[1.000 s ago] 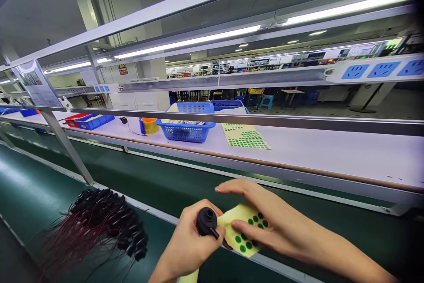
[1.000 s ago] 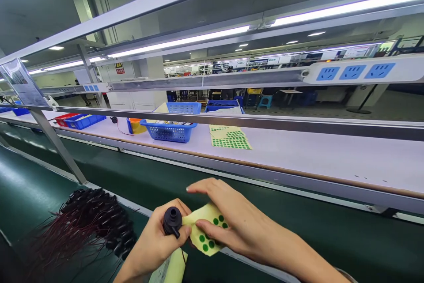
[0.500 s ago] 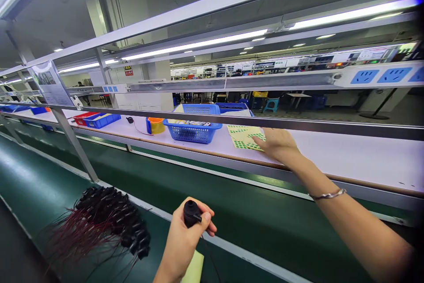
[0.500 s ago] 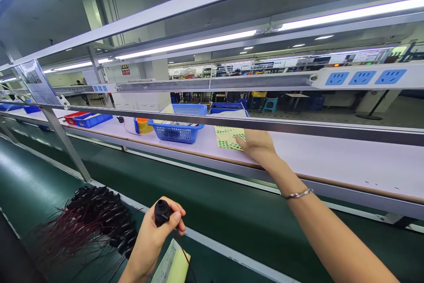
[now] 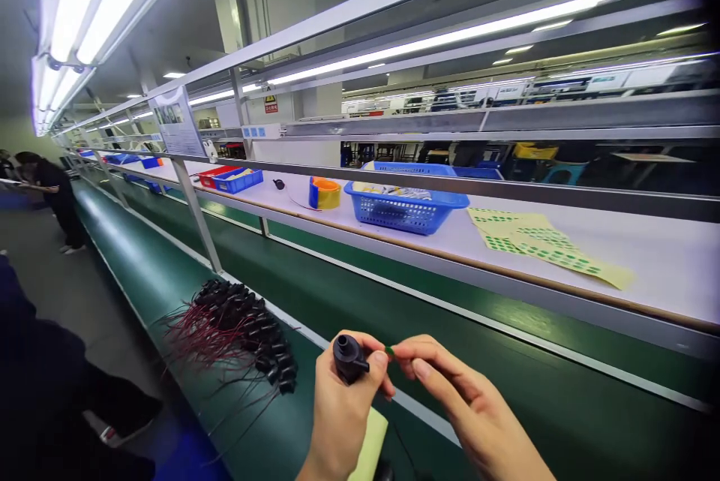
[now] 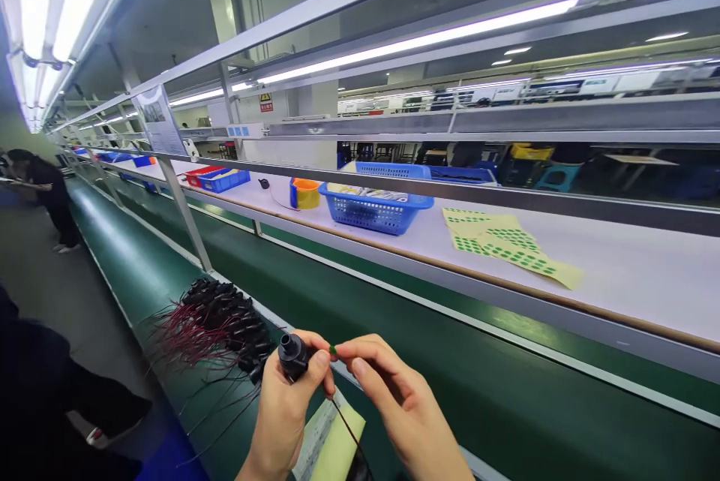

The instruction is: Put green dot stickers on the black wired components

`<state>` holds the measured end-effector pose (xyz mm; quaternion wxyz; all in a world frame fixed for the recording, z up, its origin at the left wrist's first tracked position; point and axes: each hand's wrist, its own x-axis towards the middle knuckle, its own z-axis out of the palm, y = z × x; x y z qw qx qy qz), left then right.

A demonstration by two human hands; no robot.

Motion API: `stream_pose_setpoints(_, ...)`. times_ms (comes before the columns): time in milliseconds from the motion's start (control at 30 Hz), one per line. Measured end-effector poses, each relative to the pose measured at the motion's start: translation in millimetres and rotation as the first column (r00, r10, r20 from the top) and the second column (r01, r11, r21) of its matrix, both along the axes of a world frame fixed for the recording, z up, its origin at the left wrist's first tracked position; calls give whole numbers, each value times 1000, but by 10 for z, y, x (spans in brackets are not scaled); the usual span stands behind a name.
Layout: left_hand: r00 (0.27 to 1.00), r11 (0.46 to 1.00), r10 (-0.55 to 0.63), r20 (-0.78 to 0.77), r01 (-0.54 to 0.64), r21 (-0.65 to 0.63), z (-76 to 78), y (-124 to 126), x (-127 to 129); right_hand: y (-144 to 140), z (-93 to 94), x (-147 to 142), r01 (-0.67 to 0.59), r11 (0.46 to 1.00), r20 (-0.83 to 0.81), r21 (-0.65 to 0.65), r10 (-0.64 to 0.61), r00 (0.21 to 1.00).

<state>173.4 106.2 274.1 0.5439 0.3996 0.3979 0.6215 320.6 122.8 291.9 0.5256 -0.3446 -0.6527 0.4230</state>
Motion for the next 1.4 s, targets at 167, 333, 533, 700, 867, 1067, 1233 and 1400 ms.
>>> stream_pose_setpoints(167, 1000, 1000, 22, 13, -22, 9, -20, -131, -260, -116, 43, -263, -19, 992, 83, 128, 9, 996)
stream_pose_setpoints(333, 995, 999, 34, -97, -32, 29, 5, -270, -547, -155, 74, -449, 149, 842, 255, 518, -318, 913)
stream_pose_setpoints(533, 909, 988, 133, -396, -92, 120, 142, -488, -860, -237, 217, -638, -77, 709, 445, 701, -350, 824)
stream_pose_setpoints(700, 890, 990, 100, -444, -46, 131, 155, -626, -1045, -348, 356, -841, -215, 667, 545, 714, -335, 769)
stream_pose_setpoints(867, 904, 993, 76, -421, -31, 113, 130, -708, -1154, -365, 429, -987, -262, 595, 534, 760, -341, 774)
stream_pose_setpoints(1067, 975, 989, -25, -220, 56, 133, 40, -827, -1259, -367, 374, -1021, -111, 857, 475, 503, -168, 864)
stream_pose_setpoints(1233, 946, 971, 84, -315, -6, 240, -113, -922, -1233, -493, 424, -1032, -128, 992, 368, -9, 122, 922)
stream_pose_setpoints(1400, 887, 934, 236, -398, -94, 345, -235, -986, -1175, -617, 367, -1035, -241, 954, 322, -178, 288, 902)
